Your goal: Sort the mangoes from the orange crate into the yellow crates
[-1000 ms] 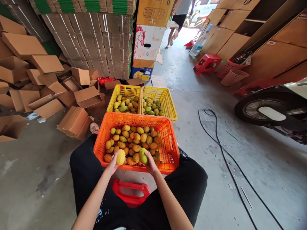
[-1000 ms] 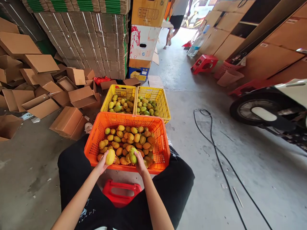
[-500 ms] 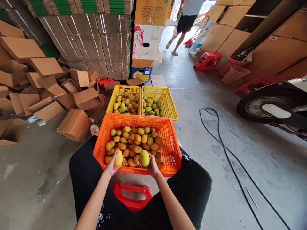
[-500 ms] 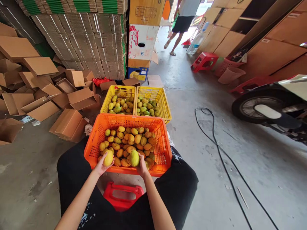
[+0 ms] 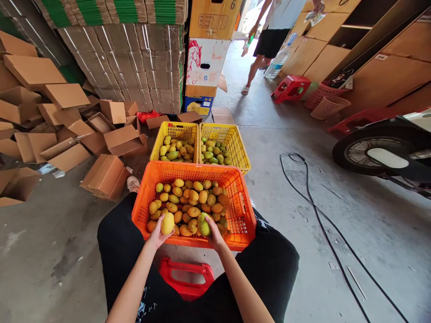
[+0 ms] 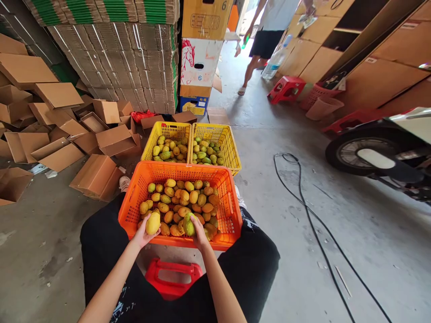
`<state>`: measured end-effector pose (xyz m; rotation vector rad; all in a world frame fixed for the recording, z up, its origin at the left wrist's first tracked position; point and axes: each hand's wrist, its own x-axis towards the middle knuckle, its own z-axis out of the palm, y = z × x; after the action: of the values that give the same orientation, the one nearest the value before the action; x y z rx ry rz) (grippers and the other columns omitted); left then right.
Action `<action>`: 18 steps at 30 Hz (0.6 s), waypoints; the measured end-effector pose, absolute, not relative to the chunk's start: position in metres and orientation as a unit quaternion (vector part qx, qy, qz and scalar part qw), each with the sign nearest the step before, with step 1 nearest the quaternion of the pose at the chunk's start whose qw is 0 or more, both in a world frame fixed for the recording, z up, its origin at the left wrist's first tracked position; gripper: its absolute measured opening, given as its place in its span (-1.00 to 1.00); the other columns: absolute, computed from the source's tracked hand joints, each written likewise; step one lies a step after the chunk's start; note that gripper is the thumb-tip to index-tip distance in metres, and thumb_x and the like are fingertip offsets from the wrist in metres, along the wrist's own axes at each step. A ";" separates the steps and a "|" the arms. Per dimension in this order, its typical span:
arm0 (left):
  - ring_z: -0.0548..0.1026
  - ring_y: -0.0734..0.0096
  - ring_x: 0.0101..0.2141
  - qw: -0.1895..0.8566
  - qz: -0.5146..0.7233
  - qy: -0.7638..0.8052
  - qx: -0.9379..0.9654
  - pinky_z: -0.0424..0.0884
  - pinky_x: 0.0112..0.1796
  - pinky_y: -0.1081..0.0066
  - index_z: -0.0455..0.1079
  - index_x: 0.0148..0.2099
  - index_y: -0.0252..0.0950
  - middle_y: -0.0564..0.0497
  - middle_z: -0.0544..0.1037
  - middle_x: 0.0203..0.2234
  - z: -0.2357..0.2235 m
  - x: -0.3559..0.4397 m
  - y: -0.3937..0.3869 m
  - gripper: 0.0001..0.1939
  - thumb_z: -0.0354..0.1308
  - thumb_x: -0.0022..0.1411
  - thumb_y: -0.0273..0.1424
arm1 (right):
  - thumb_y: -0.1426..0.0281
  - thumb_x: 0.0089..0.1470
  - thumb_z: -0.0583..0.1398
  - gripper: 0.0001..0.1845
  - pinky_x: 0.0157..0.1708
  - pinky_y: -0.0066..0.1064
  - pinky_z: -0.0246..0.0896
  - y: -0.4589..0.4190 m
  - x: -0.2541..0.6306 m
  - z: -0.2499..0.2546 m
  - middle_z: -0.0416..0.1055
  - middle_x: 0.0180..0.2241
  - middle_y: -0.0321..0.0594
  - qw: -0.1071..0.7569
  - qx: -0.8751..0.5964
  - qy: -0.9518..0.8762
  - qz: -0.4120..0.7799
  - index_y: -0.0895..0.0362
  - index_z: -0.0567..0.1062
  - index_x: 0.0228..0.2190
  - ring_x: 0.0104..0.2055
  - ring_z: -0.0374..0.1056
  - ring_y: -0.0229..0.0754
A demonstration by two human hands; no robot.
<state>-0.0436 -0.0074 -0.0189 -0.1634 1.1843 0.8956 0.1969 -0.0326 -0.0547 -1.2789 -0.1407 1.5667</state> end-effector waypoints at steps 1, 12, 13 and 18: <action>0.60 0.30 -0.41 0.745 0.403 0.526 -0.078 0.58 -0.40 0.37 0.41 0.08 -0.41 -0.13 0.60 -0.38 -0.018 -0.044 -0.007 -0.63 0.14 0.42 -0.20 | 0.10 -0.23 0.48 -0.56 -0.30 -0.35 0.39 -0.033 0.197 -0.055 0.62 -0.25 -0.25 0.527 -0.536 -0.056 0.657 0.01 0.60 -0.28 -0.10 0.50 0.01; 0.62 0.27 -0.42 0.787 0.374 0.479 -0.107 0.59 -0.39 0.34 0.36 0.18 -0.46 -0.18 0.61 -0.36 -0.010 -0.047 -0.007 -0.51 0.00 0.48 -0.14 | 0.05 -0.15 0.39 -0.57 -0.45 -0.31 0.45 -0.030 0.197 -0.058 0.61 -0.43 -0.27 0.502 -0.532 -0.008 0.682 0.05 0.54 -0.31 -0.39 0.56 -0.03; 0.61 0.27 -0.42 0.785 0.376 0.481 -0.104 0.59 -0.40 0.34 0.37 0.17 -0.44 -0.17 0.61 -0.37 -0.011 -0.046 -0.007 -0.53 0.03 0.47 -0.14 | 0.05 -0.15 0.40 -0.58 -0.44 -0.31 0.46 -0.030 0.197 -0.058 0.61 -0.43 -0.27 0.504 -0.531 -0.003 0.681 0.05 0.54 -0.30 -0.39 0.56 -0.03; 0.61 0.33 -0.44 0.772 0.395 0.492 -0.078 0.59 -0.38 0.37 0.41 0.09 -0.44 -0.14 0.62 -0.38 -0.011 -0.045 -0.010 -0.69 0.14 0.43 -0.32 | 0.03 -0.15 0.41 -0.57 -0.41 -0.28 0.47 -0.028 0.195 -0.060 0.62 -0.40 -0.24 0.520 -0.538 0.015 0.663 0.02 0.56 -0.30 -0.27 0.59 0.03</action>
<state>-0.0450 -0.0099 -0.0112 -0.1698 1.0670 0.8570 0.1954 -0.0285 -0.0596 -1.2898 0.0352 1.5897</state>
